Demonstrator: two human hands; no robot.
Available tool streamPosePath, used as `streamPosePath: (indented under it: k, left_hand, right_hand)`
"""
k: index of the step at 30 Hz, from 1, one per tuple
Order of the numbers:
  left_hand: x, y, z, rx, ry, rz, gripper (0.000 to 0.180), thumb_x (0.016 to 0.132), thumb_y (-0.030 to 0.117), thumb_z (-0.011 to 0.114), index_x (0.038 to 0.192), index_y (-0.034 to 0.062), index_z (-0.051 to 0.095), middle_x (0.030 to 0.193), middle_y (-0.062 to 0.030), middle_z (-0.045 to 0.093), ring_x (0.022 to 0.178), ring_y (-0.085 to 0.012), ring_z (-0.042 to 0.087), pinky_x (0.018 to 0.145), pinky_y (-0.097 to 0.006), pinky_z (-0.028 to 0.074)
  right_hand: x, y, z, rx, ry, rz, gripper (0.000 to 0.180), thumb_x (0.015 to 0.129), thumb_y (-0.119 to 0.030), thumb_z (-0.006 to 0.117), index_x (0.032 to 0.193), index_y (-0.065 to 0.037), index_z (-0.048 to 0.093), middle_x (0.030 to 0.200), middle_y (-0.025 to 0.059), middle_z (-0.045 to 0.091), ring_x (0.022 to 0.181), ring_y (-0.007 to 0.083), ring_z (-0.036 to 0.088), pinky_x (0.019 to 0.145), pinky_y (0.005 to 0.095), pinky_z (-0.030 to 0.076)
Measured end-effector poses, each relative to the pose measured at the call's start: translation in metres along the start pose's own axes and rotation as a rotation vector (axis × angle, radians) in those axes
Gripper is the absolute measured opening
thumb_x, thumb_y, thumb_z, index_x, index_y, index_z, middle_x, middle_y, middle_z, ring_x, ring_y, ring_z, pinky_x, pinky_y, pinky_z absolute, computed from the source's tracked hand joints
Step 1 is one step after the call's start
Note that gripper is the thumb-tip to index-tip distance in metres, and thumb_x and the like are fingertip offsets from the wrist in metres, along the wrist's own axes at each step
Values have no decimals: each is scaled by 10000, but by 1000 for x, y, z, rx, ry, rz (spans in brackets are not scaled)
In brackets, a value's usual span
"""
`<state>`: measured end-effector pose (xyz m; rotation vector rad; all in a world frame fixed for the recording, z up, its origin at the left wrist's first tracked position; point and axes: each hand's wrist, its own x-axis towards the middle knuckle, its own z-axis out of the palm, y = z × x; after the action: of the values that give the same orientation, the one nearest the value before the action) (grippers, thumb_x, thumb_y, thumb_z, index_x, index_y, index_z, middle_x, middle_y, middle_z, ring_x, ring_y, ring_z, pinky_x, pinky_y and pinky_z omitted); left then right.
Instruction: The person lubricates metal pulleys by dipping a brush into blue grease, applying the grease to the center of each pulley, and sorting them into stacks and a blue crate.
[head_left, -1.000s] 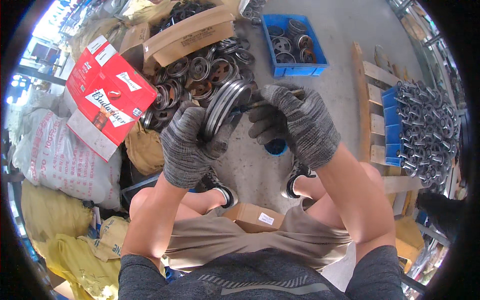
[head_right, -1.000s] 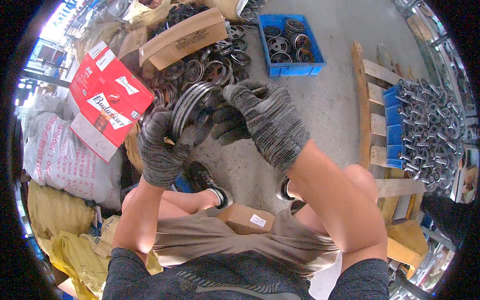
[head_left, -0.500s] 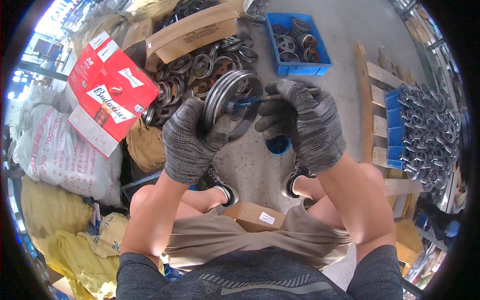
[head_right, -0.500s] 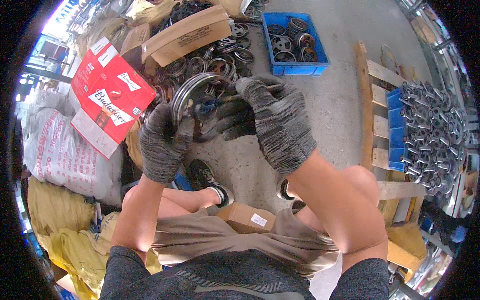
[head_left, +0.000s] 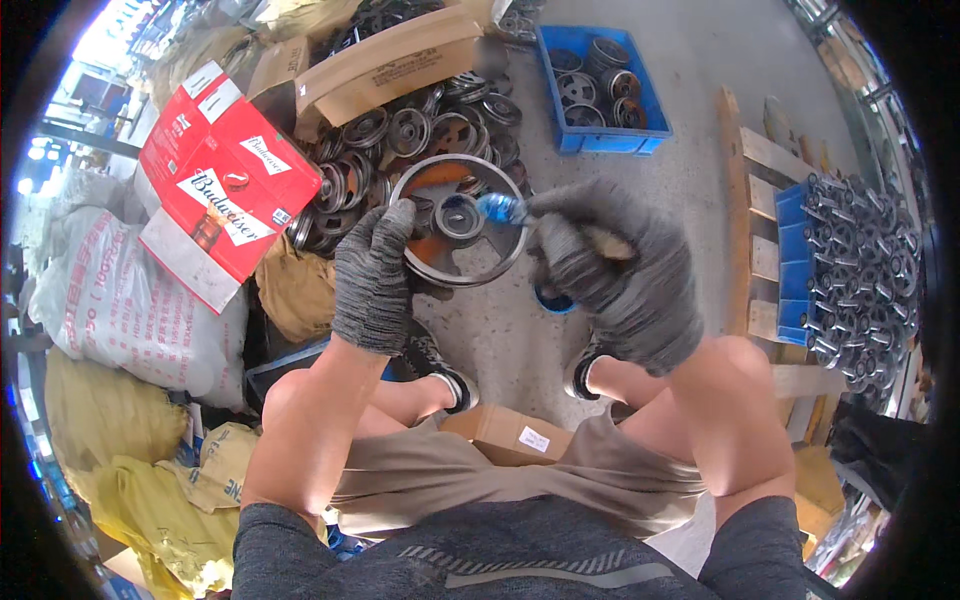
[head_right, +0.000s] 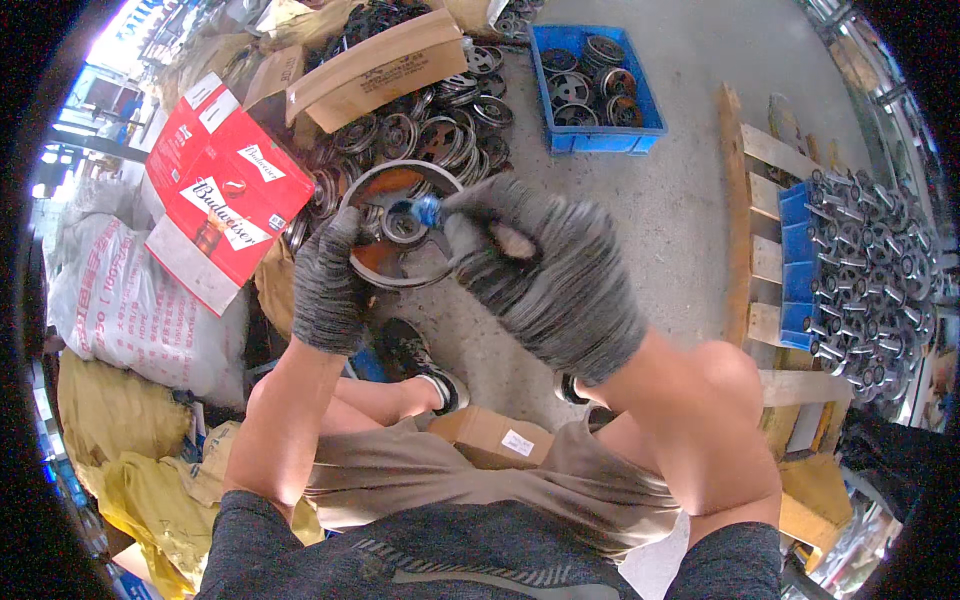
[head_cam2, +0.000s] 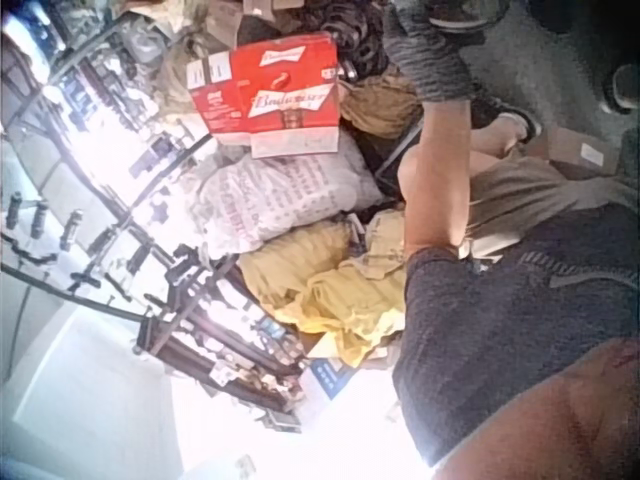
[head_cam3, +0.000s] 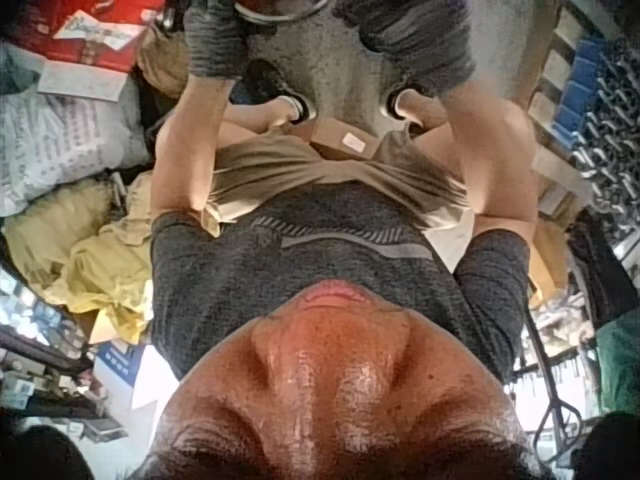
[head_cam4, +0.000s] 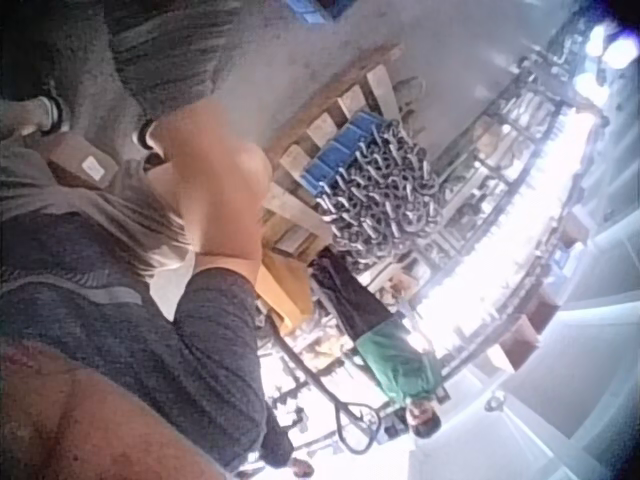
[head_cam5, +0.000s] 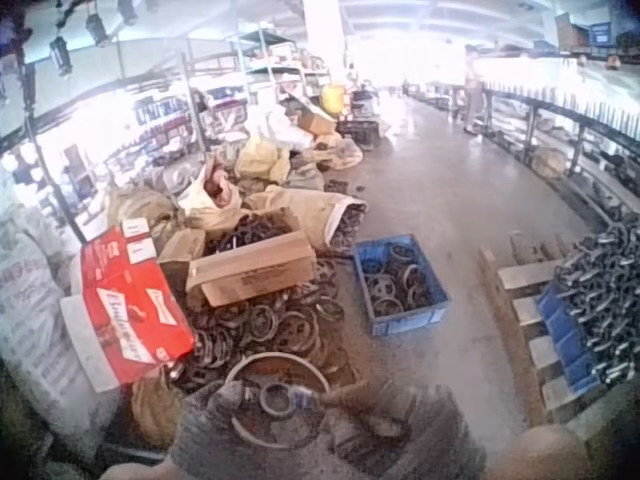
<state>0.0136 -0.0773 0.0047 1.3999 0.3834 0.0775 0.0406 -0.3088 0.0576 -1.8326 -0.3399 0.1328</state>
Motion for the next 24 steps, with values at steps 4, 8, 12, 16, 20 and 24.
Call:
streamPosePath:
  k: [4,8,12,16,20,24]
  left_hand:
    - [-2,4,6,-48,-13,23,394,933,395,650,1002,7,667,868,-31,654,753,-92,605,637,-239,512]
    - [-10,10,9,92,24,105,370,930,358,667,1038,4,676,899,-31,663,815,-95,602,712,-250,509]
    - [-15,12,11,77,5,123,352,925,330,677,1053,2,681,909,-30,667,809,-94,600,704,-245,507]
    - [-10,9,0,-12,-97,47,318,925,311,668,1003,4,684,901,-29,668,798,-99,600,708,-251,502]
    - [8,-12,-28,228,-172,183,256,923,264,641,921,10,679,866,-24,664,770,-109,590,714,-273,499]
    - [1,11,-15,-178,-215,-113,259,870,329,689,828,85,612,904,-33,637,840,-182,602,820,-347,499]
  right_hand:
    - [1,12,16,63,-4,-83,187,887,-154,685,1050,-63,670,817,173,676,699,308,673,649,361,536]
    - [5,5,20,99,5,70,194,900,-179,681,1052,-59,666,853,170,687,715,276,686,671,356,542]
    - [4,5,23,202,-14,95,181,920,-144,660,1078,-58,669,895,124,707,725,198,684,679,332,545]
    - [8,-4,8,331,-241,158,194,938,-84,637,1126,-64,677,950,64,714,808,143,672,711,293,542]
    - [24,1,-17,160,-593,-68,217,897,-39,675,1109,-80,698,950,60,706,844,169,665,762,320,542]
    - [29,-5,-45,-87,-569,-354,216,816,-20,723,1019,-93,717,938,102,684,839,270,661,752,362,534]
